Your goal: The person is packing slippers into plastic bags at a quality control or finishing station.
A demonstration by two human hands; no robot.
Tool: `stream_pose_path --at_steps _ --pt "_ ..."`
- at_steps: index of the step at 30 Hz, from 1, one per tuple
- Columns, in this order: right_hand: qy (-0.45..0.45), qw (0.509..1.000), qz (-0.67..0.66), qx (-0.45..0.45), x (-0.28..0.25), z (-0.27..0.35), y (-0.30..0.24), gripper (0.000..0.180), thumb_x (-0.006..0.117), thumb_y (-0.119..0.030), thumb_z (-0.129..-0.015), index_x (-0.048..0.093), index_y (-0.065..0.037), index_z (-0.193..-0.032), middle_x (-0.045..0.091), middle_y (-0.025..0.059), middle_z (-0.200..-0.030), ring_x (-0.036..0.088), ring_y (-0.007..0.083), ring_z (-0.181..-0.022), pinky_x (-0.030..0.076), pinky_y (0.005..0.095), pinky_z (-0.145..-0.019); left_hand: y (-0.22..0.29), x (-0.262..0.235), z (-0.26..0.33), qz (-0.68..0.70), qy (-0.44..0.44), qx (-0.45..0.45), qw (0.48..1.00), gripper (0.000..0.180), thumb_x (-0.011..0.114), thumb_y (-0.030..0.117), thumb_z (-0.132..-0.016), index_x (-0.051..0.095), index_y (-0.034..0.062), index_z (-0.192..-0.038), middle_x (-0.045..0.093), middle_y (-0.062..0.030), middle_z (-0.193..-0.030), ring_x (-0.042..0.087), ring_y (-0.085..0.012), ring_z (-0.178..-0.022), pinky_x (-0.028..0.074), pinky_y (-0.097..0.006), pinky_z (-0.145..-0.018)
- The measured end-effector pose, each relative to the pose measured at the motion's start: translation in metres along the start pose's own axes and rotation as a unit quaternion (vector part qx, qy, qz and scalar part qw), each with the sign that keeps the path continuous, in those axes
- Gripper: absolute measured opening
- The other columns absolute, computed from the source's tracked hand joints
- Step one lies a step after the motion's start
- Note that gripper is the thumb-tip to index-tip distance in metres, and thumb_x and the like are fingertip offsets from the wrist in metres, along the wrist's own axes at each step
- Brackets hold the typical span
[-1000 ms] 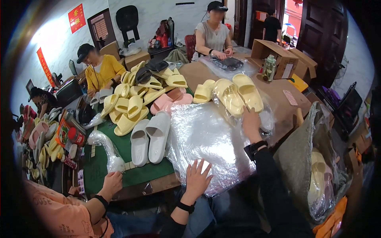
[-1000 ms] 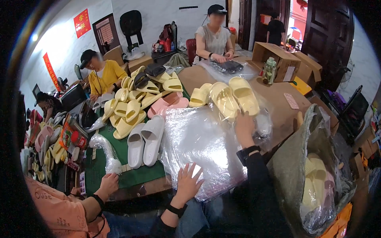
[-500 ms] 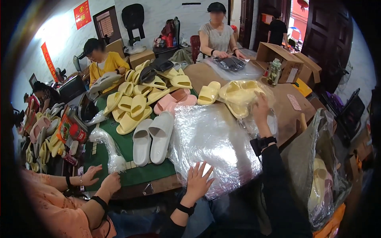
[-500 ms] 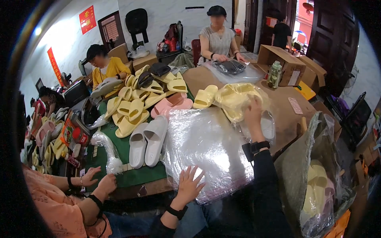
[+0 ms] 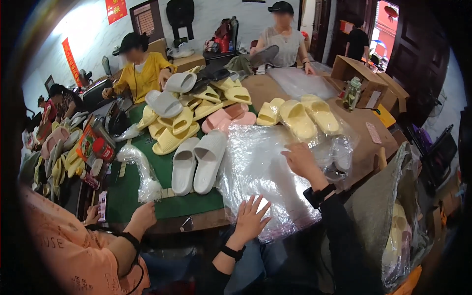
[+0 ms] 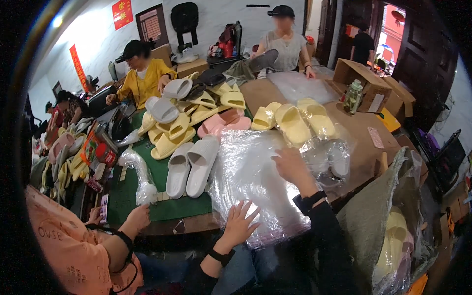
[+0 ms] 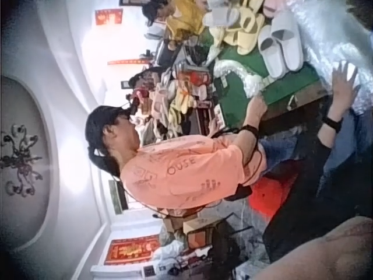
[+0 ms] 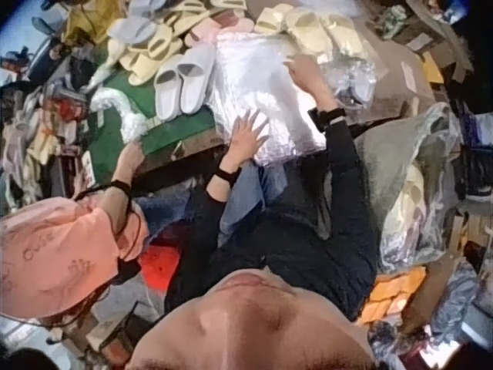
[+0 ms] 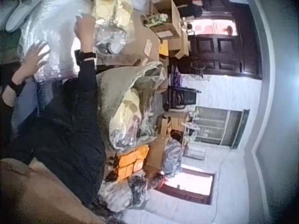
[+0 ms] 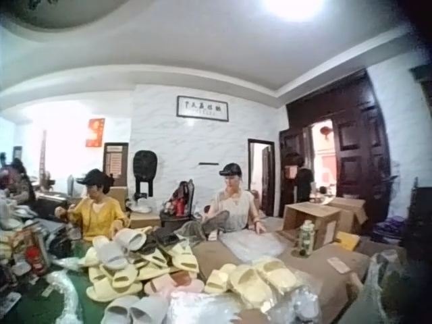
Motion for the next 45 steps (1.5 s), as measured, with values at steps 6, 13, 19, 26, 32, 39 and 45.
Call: stream_pose_path --at_steps 6,13,19,26,32,39,45 --pt "-0.068 0.962 0.229 0.129 0.023 0.014 0.087 0.029 0.049 -0.02 -0.087 0.066 -0.01 -0.108 0.056 0.0062 -0.13 0.04 0.0241 -0.132 0.006 0.0594 -0.113 0.005 0.006 -0.007 0.039 0.021 0.02 0.999 0.055 0.063 0.036 -0.085 0.047 0.0237 -0.137 0.037 -0.0101 -0.144 0.031 -0.0357 -0.135 0.025 -0.055 -0.108" --pt "-0.014 0.92 0.36 0.155 0.004 0.013 0.089 0.037 0.046 -0.016 -0.087 0.062 -0.007 -0.118 0.042 0.0074 -0.143 0.021 0.0255 -0.141 0.005 0.0564 -0.115 0.007 0.005 -0.006 0.039 0.037 0.026 0.998 0.054 0.061 0.039 -0.086 0.047 0.0244 -0.136 0.036 -0.0088 -0.146 0.031 -0.033 -0.134 0.023 -0.053 -0.109" --pt "-0.179 0.984 0.0 0.025 0.061 0.036 -0.01 0.056 0.06 -0.032 -0.085 0.047 -0.018 -0.137 0.033 0.0136 -0.148 0.022 0.0359 -0.14 0.016 0.0619 -0.109 0.005 0.005 -0.005 0.034 0.032 0.025 0.999 0.055 0.06 0.04 -0.087 0.046 0.0239 -0.137 0.037 -0.0098 -0.144 0.031 -0.034 -0.135 0.023 -0.053 -0.109" --pt "-0.324 0.942 -0.079 -0.021 0.06 0.076 -0.076 0.072 0.072 -0.041 -0.076 0.04 -0.031 -0.14 0.03 0.0106 -0.15 0.028 0.042 -0.135 0.028 0.0636 -0.103 -0.033 -0.052 -0.002 0.194 0.138 -0.051 0.97 0.054 0.069 0.017 -0.08 0.052 0.0103 -0.131 0.039 -0.0201 -0.139 0.037 -0.0397 -0.126 0.029 -0.048 -0.106" --pt "-0.26 0.964 -0.05 0.007 0.006 0.094 -0.109 0.081 0.073 -0.051 -0.071 0.037 -0.033 -0.142 0.027 0.0123 -0.151 0.021 0.0417 -0.138 0.019 0.0643 -0.106 -0.146 -0.078 -0.004 0.064 0.231 -0.176 0.955 0.054 0.065 0.018 -0.083 0.046 0.0032 -0.131 0.041 -0.0293 -0.131 0.038 -0.0469 -0.12 0.03 -0.052 -0.103" --pt "-0.283 0.956 -0.062 0.038 -0.009 0.144 -0.14 0.1 0.077 -0.055 -0.062 0.029 -0.03 -0.146 0.024 0.0157 -0.152 0.015 0.04 -0.141 0.011 0.0638 -0.109 -0.281 -0.054 -0.026 0.029 0.245 -0.353 0.903 0.072 0.067 0.039 -0.081 0.041 0.0019 -0.136 0.041 -0.0315 -0.132 0.034 -0.0462 -0.127 0.027 -0.053 -0.106" --pt "-0.286 0.949 0.015 0.129 -0.021 0.185 -0.12 0.109 0.083 -0.049 -0.054 0.028 -0.027 -0.146 0.024 0.0177 -0.151 0.017 0.0398 -0.141 0.01 0.0636 -0.109 -0.256 -0.066 -0.08 -0.043 0.098 -0.435 0.894 0.064 0.066 0.051 -0.077 0.055 0.0092 -0.124 0.051 -0.0197 -0.125 0.045 -0.0397 -0.116 0.035 -0.051 -0.097"
Point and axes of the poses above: each hand's wrist, its own z-axis away from the middle knuckle, its own x-axis out of the palm, y = z × x, the point moved 7 cm from there along -z, towards the middle knuckle
